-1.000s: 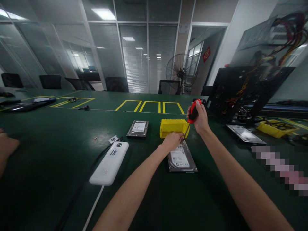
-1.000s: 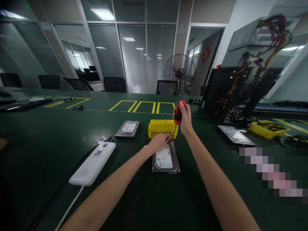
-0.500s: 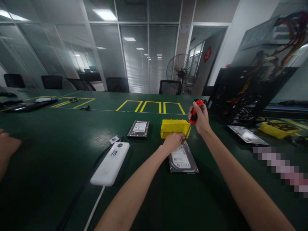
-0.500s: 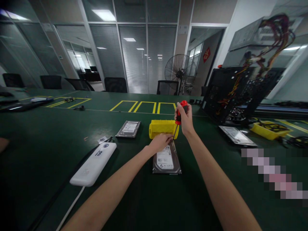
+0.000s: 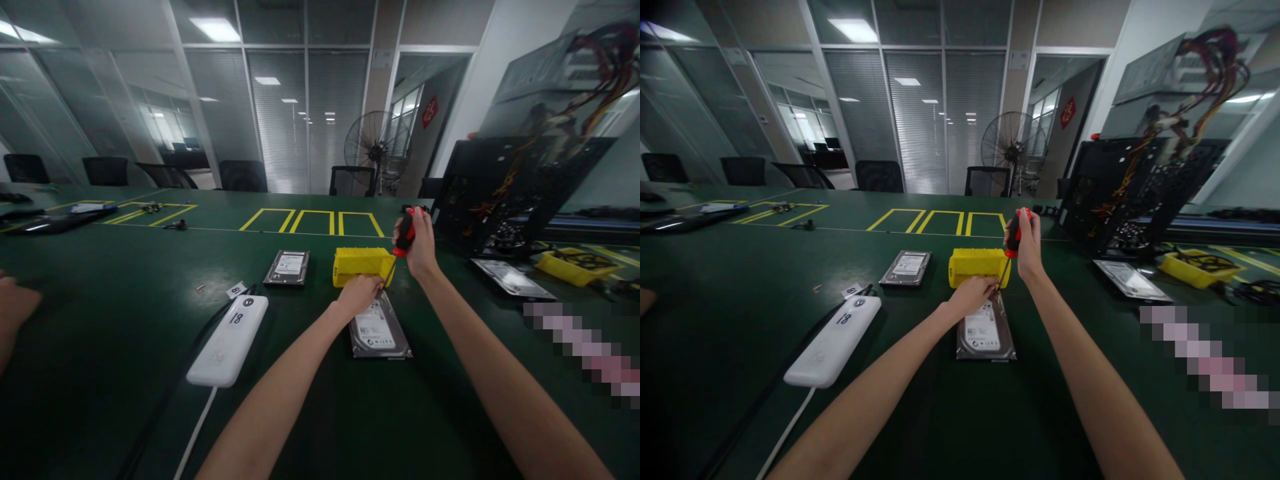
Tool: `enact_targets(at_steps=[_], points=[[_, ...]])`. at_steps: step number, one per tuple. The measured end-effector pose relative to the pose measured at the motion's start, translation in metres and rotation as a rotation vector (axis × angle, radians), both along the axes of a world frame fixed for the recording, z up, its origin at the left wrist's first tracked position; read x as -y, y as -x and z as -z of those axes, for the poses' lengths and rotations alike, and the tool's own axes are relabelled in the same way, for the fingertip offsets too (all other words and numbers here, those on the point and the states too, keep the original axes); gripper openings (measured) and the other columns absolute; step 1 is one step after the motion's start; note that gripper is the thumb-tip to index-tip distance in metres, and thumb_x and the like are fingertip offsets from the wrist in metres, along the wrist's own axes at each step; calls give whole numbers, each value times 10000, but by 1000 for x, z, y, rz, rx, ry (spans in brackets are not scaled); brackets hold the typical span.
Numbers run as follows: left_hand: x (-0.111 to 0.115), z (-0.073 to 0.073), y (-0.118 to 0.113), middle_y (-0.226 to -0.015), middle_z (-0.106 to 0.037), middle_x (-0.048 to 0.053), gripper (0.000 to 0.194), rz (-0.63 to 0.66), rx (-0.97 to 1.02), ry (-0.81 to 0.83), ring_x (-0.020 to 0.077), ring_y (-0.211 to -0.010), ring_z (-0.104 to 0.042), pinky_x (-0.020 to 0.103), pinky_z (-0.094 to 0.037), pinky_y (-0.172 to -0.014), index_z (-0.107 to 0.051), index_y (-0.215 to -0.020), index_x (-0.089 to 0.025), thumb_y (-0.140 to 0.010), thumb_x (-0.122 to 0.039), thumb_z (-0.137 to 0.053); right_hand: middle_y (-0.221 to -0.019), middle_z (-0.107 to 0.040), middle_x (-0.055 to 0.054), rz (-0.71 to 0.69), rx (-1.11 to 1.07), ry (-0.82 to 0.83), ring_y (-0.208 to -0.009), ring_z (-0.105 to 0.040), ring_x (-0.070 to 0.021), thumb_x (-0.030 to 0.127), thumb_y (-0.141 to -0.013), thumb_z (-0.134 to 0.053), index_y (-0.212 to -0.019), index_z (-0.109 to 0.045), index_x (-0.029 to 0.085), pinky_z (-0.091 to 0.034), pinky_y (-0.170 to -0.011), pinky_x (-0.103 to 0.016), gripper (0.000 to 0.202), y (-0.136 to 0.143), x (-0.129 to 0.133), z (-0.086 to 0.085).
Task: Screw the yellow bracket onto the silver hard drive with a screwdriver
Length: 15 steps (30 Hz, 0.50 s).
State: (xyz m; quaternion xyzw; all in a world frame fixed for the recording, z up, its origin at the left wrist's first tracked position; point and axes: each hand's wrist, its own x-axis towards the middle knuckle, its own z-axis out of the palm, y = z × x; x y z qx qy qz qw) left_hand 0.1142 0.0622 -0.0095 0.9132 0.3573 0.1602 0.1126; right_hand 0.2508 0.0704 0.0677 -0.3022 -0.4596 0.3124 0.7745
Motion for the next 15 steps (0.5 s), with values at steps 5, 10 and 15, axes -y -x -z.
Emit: enact_targets(at_steps=[5,10,15], points=[[-1,3,-1,-1104,-661,92,331,5,13,-29,206,-999,-631,312,-497,-833,-580,-1191,-200,-961,-235,-344,-677,-559,70,15,1,-13,-520,-563,-73,517,-726,-635,-886,-455,260,-427,-430,-179,352,0,1,-1],[-2,5,-1,-1113,-656,93,335,-5,-3,-47,208,-993,-631,315,-500,-827,-571,-1204,-203,-962,-239,-342,-719,-577,39,36,29,-17,-516,-547,-66,561,-741,-579,-875,-538,219,-442,-447,-196,369,-2,1,-2],[-4,6,-1,-1098,-663,88,336,13,21,-63,209,-974,-637,317,-506,-817,-573,-1202,-199,-960,-242,-345,-680,-559,71,45,24,-23,-513,-552,-71,553,-730,-610,-905,-446,252,-436,-439,-186,385,0,1,-2]])
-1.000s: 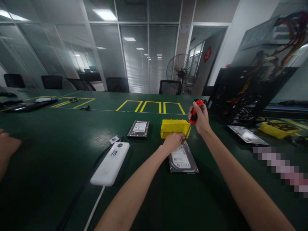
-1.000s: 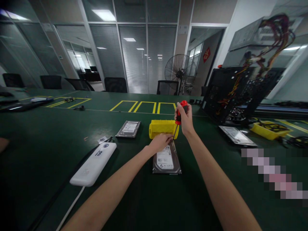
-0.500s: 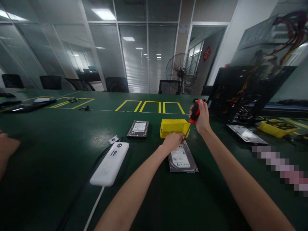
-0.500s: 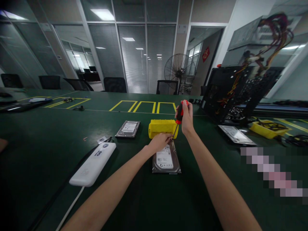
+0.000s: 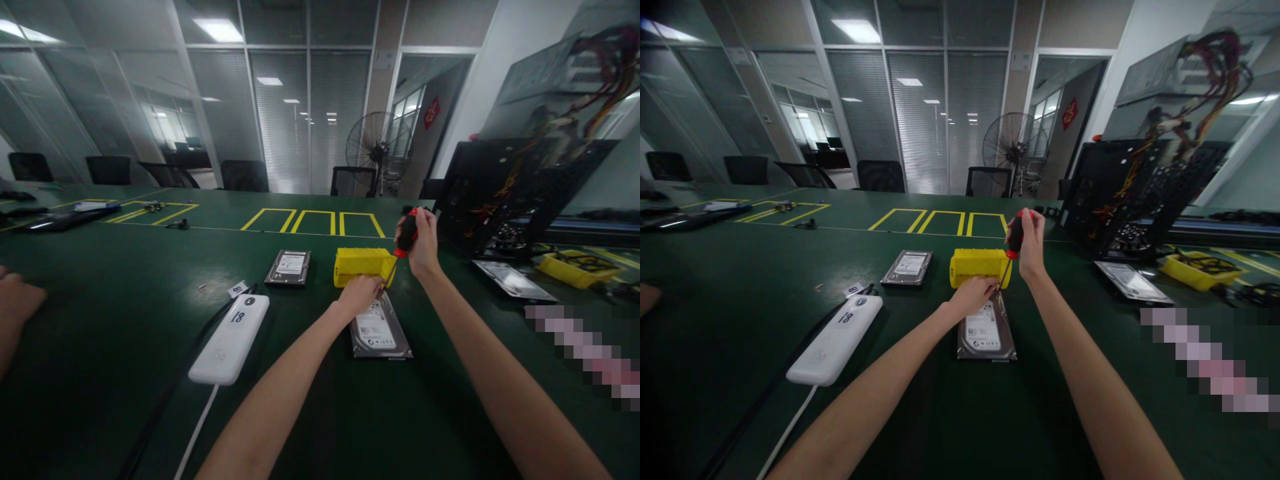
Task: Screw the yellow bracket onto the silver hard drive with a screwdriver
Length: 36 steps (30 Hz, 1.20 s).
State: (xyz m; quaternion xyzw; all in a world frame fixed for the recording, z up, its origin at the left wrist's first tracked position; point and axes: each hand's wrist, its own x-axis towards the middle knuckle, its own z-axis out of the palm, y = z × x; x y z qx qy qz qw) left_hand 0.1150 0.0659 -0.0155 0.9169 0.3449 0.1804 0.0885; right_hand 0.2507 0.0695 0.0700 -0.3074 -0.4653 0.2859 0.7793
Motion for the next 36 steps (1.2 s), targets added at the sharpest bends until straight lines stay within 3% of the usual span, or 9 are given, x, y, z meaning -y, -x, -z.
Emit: enact_targets(at_steps=[5,12,21,29,36], points=[[-3,4,-1,-1080,-669,83,329,8,20,-10,211,-953,-643,318,-510,-806,-580,-1186,-199,-955,-234,-350,-670,-555,95,21,18,-20,-485,-521,-62,451,-700,-696,-889,-378,265,-422,-428,-178,414,3,0,0],[-1,2,-1,-1084,-666,87,319,-4,15,-10,216,-967,-641,312,-508,-801,-584,-1176,-205,-953,-231,-358,-679,-561,55,-30,-19,-5,-500,-528,-72,480,-752,-621,-851,-475,230,-424,-417,-195,306,2,1,0],[1,-1,-1,-1101,-659,92,328,-5,-8,19,204,-986,-634,311,-497,-829,-582,-1184,-199,-961,-237,-344,-605,-547,92,-38,-22,-12,-402,-450,-46,445,-713,-687,-848,-420,250,-352,-371,-161,357,3,1,-1],[-2,3,-1,-1049,-669,77,319,-10,-10,-40,215,-923,-646,315,-515,-759,-589,-1153,-202,-959,-238,-338,-681,-578,26,-75,-4,14,-468,-531,-58,566,-734,-596,-877,-609,170,-431,-420,-199,421,-2,-1,0],[-3,7,-3,-1055,-667,69,320,-43,-18,-55,217,-919,-647,328,-516,-760,-582,-1159,-219,-963,-260,-333,-640,-565,78,-67,10,-12,-438,-505,-56,527,-721,-644,-866,-450,244,-406,-406,-179,373,3,-1,-1]])
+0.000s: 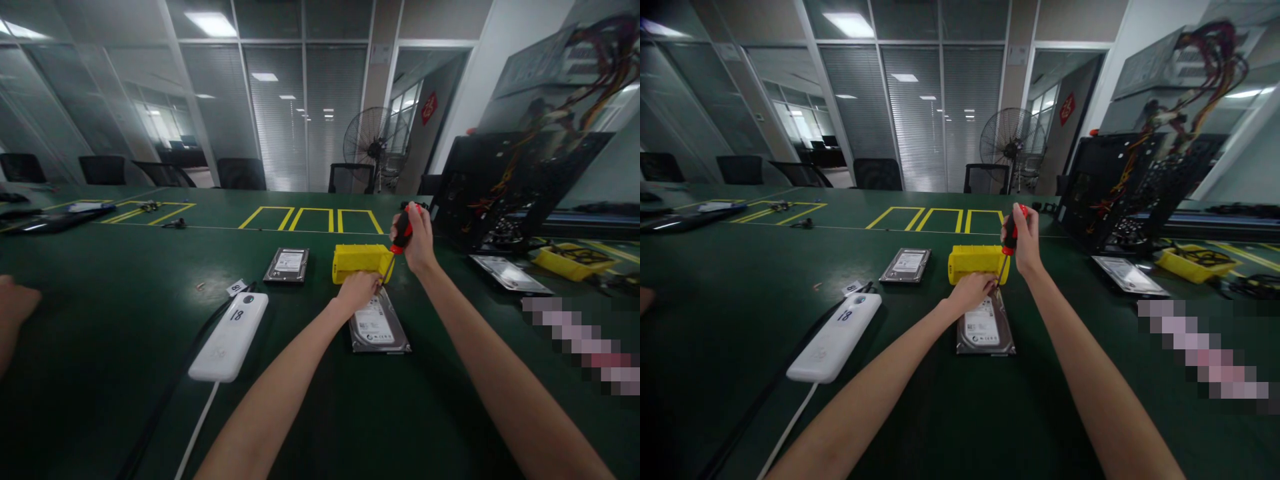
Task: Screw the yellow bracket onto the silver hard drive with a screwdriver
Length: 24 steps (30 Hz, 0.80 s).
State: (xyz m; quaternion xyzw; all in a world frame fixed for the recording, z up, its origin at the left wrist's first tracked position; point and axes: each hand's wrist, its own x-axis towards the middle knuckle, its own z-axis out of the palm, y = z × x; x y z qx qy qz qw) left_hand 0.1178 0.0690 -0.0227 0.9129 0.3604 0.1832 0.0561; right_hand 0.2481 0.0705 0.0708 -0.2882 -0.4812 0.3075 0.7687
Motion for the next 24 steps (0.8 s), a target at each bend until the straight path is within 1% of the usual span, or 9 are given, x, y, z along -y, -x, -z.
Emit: enact_targets(at_steps=[3,5,8,10,12,14,17,20,24], points=[[0,-1,0,-1080,-662,68,319,11,-1,5,218,-945,-641,330,-511,-778,-574,-1171,-221,-963,-255,-335,-630,-550,96,40,8,-3,-427,-489,-52,458,-697,-705,-848,-406,249,-398,-399,-174,395,3,1,0],[1,-2,1,-1089,-661,67,322,18,2,16,218,-965,-636,331,-506,-794,-570,-1177,-220,-964,-251,-331,-642,-556,89,43,4,-4,-441,-502,-55,454,-695,-707,-835,-414,242,-410,-404,-178,388,3,1,0],[2,-4,1,-1088,-662,74,326,9,0,32,216,-987,-630,325,-497,-813,-568,-1187,-218,-967,-257,-330,-670,-569,57,12,-19,10,-482,-531,-64,513,-717,-658,-846,-495,214,-439,-419,-191,365,0,0,0],[3,-5,1,-1096,-659,82,329,4,-9,47,211,-1000,-626,317,-493,-821,-563,-1197,-216,-970,-263,-328,-667,-565,36,-34,-20,36,-493,-536,-69,578,-739,-593,-874,-555,185,-453,-427,-198,418,-2,0,1],[3,-5,1,-1099,-657,86,331,4,-12,55,207,-998,-627,312,-495,-819,-562,-1197,-213,-971,-262,-326,-654,-560,28,-74,-12,63,-480,-524,-65,627,-752,-536,-887,-573,173,-455,-429,-198,475,-3,-1,1],[2,-4,1,-1091,-661,86,327,4,-5,50,209,-988,-632,315,-499,-815,-569,-1188,-208,-967,-253,-333,-641,-560,39,-74,-15,70,-461,-511,-60,632,-749,-538,-875,-535,198,-445,-423,-191,452,-3,0,1],[1,-1,0,-1080,-668,84,322,9,15,35,216,-988,-634,326,-504,-815,-572,-1187,-211,-961,-243,-346,-610,-552,79,-10,-31,48,-435,-496,-61,549,-715,-644,-863,-433,246,-411,-400,-173,398,0,1,2],[0,1,-1,-1093,-663,86,326,13,18,26,216,-1003,-629,331,-506,-822,-563,-1200,-215,-963,-246,-341,-610,-552,94,13,-39,30,-431,-493,-60,483,-694,-700,-856,-406,255,-400,-393,-167,405,1,1,3],[-1,1,-1,-1093,-662,86,322,14,19,22,210,-998,-631,329,-507,-824,-564,-1198,-209,-962,-238,-347,-655,-584,44,-50,-30,50,-480,-538,-73,589,-724,-609,-841,-520,208,-434,-408,-197,408,-2,-1,4]])
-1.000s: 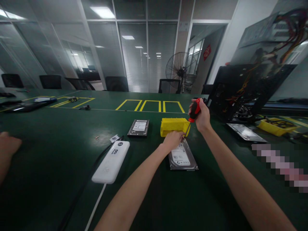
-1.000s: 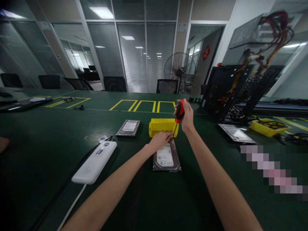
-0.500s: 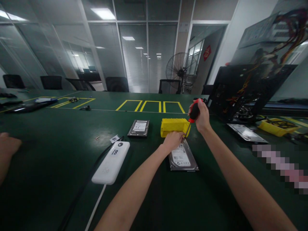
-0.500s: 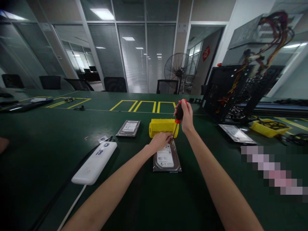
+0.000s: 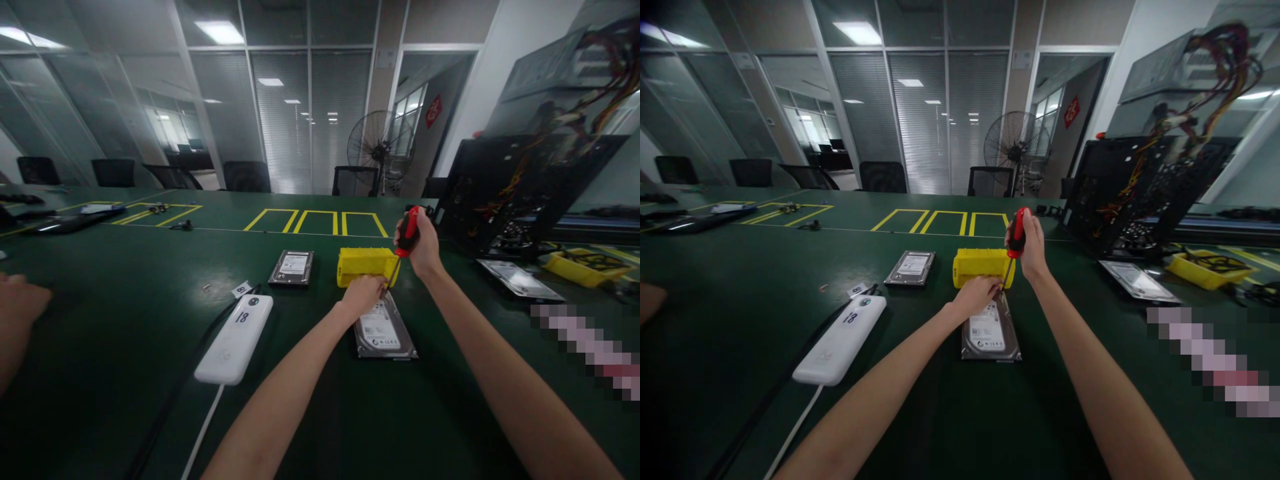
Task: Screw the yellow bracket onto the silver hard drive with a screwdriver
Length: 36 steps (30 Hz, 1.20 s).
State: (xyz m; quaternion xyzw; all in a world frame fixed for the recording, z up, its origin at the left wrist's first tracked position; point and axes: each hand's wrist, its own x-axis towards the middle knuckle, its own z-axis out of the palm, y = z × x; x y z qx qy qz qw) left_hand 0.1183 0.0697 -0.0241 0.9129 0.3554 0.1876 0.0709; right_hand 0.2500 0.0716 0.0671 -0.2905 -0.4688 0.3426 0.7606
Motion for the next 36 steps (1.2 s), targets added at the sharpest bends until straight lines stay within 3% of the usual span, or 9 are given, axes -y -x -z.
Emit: enact_targets(at_steps=[4,9,17,27,36], points=[[2,-3,1,-1072,-670,85,313,-6,5,14,213,-973,-639,320,-507,-811,-585,-1170,-203,-956,-244,-360,-631,-575,18,-73,25,60,-484,-546,-79,666,-743,-518,-852,-612,164,-444,-419,-213,522,-2,1,-2],[4,-7,2,-1099,-659,89,329,-13,-5,44,202,-991,-630,310,-494,-828,-571,-1195,-203,-961,-242,-343,-604,-568,34,-136,31,75,-454,-522,-75,672,-735,-522,-892,-592,197,-429,-423,-211,505,1,4,-4],[5,-8,2,-1109,-656,87,325,-7,-24,35,201,-1007,-627,309,-491,-834,-568,-1196,-207,-966,-245,-341,-600,-545,84,-10,60,51,-442,-499,-59,540,-694,-673,-848,-435,258,-380,-390,-164,400,4,4,-2],[0,-2,0,-1057,-669,78,316,-3,-11,9,212,-946,-643,328,-502,-806,-591,-1148,-208,-959,-236,-338,-643,-546,23,-101,64,35,-468,-503,-68,667,-740,-514,-849,-598,183,-438,-425,-209,503,2,7,-5],[3,-5,0,-1093,-658,89,323,-4,-16,31,206,-974,-636,318,-500,-811,-565,-1193,-203,-968,-244,-338,-602,-550,65,-42,51,13,-443,-487,-65,548,-693,-669,-786,-459,241,-394,-395,-175,384,5,6,-3]])
